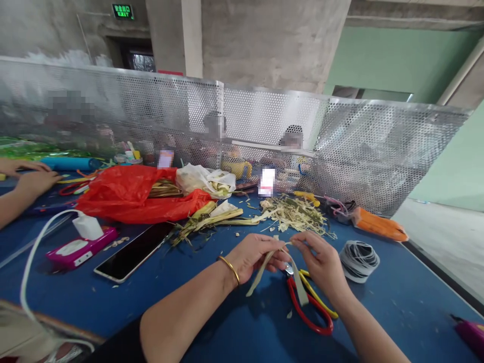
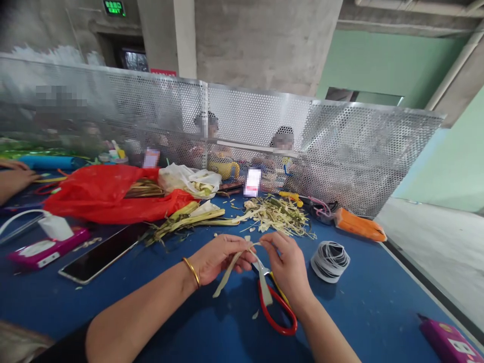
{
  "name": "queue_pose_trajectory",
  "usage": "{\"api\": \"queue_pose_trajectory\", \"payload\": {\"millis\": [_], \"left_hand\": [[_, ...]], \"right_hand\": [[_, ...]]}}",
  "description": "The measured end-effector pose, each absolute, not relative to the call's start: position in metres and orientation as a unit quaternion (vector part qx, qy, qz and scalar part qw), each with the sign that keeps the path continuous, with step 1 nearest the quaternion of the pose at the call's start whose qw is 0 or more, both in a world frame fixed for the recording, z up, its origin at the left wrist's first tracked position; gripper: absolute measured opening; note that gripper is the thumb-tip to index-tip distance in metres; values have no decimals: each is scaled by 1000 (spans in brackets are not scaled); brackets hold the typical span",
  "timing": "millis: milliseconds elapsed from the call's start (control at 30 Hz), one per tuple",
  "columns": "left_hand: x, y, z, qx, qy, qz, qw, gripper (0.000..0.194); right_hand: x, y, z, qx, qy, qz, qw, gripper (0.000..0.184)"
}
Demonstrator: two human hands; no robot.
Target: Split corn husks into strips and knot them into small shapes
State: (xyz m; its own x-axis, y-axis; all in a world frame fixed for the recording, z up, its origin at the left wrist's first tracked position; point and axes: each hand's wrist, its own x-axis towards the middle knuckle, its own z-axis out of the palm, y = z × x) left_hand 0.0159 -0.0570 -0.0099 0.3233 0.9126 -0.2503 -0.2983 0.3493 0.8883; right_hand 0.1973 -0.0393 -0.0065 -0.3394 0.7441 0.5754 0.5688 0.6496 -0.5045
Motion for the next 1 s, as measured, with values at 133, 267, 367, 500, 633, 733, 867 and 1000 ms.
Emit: {"api": "queue_pose_trajectory", "payload": {"millis": [133,267,367,500,633,733,867,1000], "left_hand": [[17,-57,-8,345,362,498,709,25],[20,-57,-9,323,336,528,710,23],[24,-58,-12,332,347,533,697,24],[27,-58,-14,345,346,543,683,21],[27,-58,-13,348,337,550,680,23],[29,-57,-15,332,339,563,677,27],[33,-58,-20,311,353,572,672,30],[34,-60,-21,307,381,570,660,26]], "right_hand": [[192,-53,-3,-393,-806,17,443,17],[177,-61,-14,-413,-817,121,383,22],[164,-60,-27,-459,-780,210,371,29],[157,-58,-34,-471,-746,270,386,33],[158,-62,-31,-459,-749,260,401,29],[161,-64,-28,-462,-770,220,382,26],[166,-63,-22,-443,-818,175,321,22],[171,-62,-15,-417,-852,147,281,19]]}}
